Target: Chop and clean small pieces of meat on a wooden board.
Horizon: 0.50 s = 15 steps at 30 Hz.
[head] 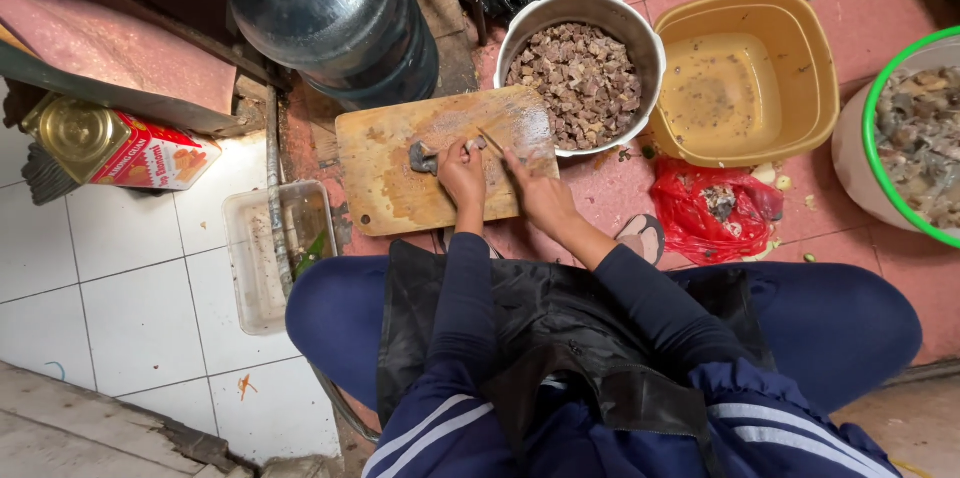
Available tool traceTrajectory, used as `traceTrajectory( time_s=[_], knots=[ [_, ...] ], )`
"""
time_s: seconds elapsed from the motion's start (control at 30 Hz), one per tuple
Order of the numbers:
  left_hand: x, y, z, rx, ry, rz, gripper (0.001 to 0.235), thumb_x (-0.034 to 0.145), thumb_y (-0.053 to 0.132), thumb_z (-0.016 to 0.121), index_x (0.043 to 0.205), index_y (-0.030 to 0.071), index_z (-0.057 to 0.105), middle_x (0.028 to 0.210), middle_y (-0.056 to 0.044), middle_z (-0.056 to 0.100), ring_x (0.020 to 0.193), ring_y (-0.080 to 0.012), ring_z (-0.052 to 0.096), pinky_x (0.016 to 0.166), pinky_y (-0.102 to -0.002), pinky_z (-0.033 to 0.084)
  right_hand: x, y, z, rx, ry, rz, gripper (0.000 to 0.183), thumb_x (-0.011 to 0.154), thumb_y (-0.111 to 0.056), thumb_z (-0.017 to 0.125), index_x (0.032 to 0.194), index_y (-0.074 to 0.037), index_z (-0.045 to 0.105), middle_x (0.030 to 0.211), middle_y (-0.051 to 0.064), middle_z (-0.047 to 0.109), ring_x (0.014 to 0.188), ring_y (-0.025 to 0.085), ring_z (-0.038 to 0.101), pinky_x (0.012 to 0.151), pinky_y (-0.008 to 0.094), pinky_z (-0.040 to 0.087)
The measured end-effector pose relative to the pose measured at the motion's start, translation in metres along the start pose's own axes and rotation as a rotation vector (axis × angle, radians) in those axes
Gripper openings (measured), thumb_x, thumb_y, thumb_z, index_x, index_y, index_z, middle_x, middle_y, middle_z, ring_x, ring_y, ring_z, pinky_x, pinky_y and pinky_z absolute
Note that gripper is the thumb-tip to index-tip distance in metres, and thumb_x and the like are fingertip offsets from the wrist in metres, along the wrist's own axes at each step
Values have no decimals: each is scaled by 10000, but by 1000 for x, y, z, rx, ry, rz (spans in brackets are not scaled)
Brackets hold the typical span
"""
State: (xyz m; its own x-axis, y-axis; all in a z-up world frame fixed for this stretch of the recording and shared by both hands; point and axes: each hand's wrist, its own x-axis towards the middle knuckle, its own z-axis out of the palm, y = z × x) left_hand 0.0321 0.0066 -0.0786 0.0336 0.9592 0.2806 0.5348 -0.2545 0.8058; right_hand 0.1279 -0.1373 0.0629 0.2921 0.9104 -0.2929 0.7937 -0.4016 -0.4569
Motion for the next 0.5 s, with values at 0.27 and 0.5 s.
traceTrajectory(
  time_s=[0.27,0.5],
  knots=[
    [-1,-7,5,18,3,0,261,739,128,845,996,104,809,809,-65,672,755,-227,721,716,-295,596,20,-10,25,-129,-54,-20,715,992,-78,334,1642,-278,113,1062,223,655,976,457,717,870,522,583],
    [0,3,-4,12,-5,68,258,777,83,822,1030,107,780,860,-84,668,818,-286,721,777,-368,588,36,2,48,-75,-45,-33,706,1000,-66,329,1643,-267,114,1174,262,620,1073,496,676,929,563,546]
  ],
)
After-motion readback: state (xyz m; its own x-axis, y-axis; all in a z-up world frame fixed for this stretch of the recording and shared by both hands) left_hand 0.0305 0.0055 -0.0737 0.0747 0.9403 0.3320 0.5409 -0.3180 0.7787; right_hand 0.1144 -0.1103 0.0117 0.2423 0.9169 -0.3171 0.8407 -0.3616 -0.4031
